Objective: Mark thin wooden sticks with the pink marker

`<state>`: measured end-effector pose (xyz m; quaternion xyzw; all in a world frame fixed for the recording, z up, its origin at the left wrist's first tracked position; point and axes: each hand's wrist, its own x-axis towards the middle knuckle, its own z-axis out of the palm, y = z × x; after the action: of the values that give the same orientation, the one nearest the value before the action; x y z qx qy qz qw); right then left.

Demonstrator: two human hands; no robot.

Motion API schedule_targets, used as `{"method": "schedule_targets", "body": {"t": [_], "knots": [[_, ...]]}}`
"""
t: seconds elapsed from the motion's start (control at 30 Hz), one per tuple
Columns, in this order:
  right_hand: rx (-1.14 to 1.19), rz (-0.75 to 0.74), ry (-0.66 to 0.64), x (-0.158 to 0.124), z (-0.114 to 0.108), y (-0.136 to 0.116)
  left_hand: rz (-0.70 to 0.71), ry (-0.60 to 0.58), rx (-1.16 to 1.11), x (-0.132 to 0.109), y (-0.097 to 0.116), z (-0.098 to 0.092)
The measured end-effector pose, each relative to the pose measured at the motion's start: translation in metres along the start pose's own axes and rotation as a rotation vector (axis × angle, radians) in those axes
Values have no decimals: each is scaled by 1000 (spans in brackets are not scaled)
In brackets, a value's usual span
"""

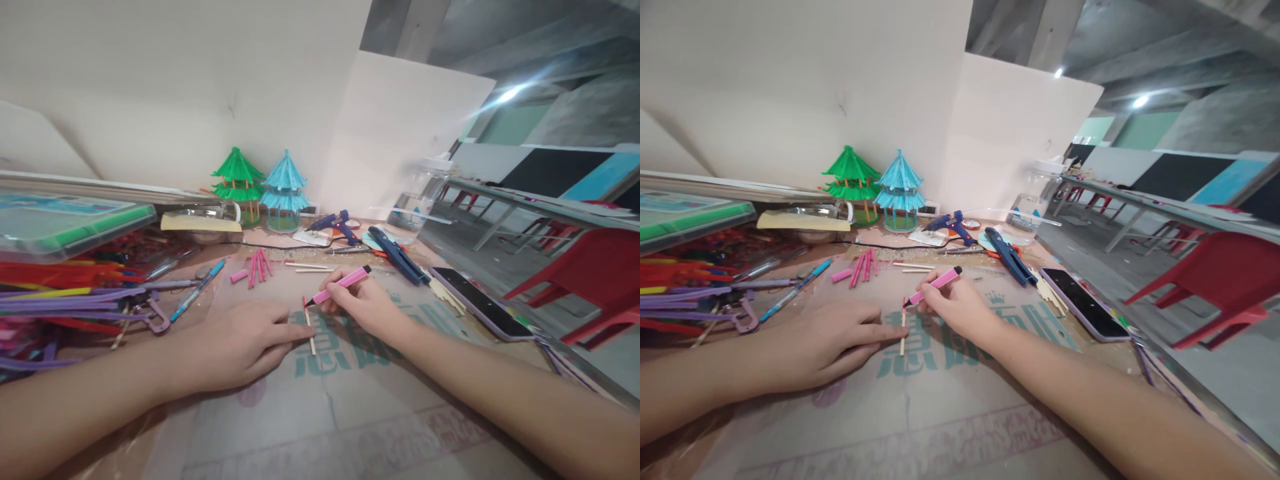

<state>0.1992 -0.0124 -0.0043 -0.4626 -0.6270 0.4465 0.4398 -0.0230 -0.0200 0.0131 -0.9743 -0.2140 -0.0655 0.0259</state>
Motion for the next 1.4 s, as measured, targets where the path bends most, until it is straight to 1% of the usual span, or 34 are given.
{"method": "schedule_targets", "body": {"t": [0.23, 0.33, 0.43, 0.53, 0.63, 0.87, 1.17, 1.4], "knots": [[-7, -3, -50, -1, -2, 0, 19, 20, 0, 0, 0, -1], [-6, -14, -37, -1, -1, 0, 21, 26, -6, 0, 0, 0], [-10, -28, -10, 0, -1, 1, 4, 4, -11, 0, 0, -1], [-24, -17, -36, 0, -1, 2, -8, -15, -7, 1, 1, -1], [-18, -8, -64, -1, -2, 2, -7, -7, -11, 1, 2, -2], [-58, -39, 8, 0, 0, 3, -20, 1, -55, 1, 2, -3], [-74, -32, 1, 1, 0, 4, -12, 25, -64, 1, 1, -3], [-79, -41, 7, 2, -1, 5, -16, 18, -72, 1, 2, -3]]}}
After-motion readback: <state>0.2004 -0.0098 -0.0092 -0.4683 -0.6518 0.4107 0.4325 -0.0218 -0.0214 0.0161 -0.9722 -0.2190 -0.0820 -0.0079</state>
